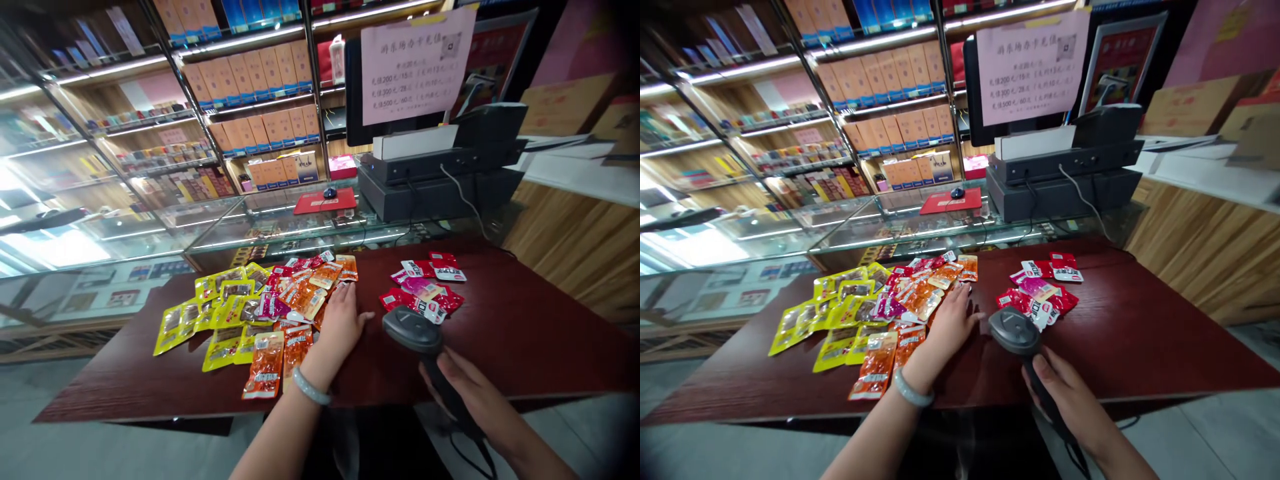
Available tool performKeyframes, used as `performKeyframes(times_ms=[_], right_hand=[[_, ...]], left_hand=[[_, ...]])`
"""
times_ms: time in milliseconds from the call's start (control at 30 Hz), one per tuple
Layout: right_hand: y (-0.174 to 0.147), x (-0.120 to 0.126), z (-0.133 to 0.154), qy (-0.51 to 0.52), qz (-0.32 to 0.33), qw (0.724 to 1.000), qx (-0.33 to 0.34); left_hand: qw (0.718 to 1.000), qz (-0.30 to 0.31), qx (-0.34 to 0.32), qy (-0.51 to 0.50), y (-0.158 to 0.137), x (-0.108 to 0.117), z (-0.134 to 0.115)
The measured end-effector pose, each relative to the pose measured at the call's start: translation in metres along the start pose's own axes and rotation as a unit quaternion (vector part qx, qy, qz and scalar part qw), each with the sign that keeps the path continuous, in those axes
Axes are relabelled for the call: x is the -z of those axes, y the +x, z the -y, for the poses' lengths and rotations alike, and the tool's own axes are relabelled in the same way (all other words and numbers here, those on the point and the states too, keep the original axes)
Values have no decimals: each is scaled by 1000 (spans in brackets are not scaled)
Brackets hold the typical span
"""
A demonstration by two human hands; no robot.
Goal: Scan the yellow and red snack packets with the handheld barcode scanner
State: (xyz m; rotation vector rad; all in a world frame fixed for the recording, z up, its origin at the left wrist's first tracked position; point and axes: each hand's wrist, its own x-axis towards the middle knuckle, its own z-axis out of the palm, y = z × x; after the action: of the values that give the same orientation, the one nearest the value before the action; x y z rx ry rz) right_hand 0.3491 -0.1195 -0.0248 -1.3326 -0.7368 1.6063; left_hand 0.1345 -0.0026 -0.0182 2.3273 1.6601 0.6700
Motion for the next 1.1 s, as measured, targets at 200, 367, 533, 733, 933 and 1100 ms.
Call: performKeyframes(times_ms=[200, 367, 533, 733, 933, 1100], right_hand=[[3, -12, 3, 0, 20, 1000, 2], [5, -11, 4, -12, 34, 999, 3], [11, -4, -3, 14, 59, 998, -1], [20, -15, 5, -2, 84, 996, 21], [40, -41, 36, -52, 120, 987, 98], [44, -40, 32, -76, 122, 984, 102]], left_hand=[[986, 102, -30, 132, 5, 1, 16], [982, 144, -49, 115, -9, 4, 13], [992, 94, 6, 85, -6, 17, 20], [956, -64, 193, 213, 52, 32, 54], [957, -23, 197, 212, 77, 34, 73], [974, -81, 213, -17, 73, 30, 74]])
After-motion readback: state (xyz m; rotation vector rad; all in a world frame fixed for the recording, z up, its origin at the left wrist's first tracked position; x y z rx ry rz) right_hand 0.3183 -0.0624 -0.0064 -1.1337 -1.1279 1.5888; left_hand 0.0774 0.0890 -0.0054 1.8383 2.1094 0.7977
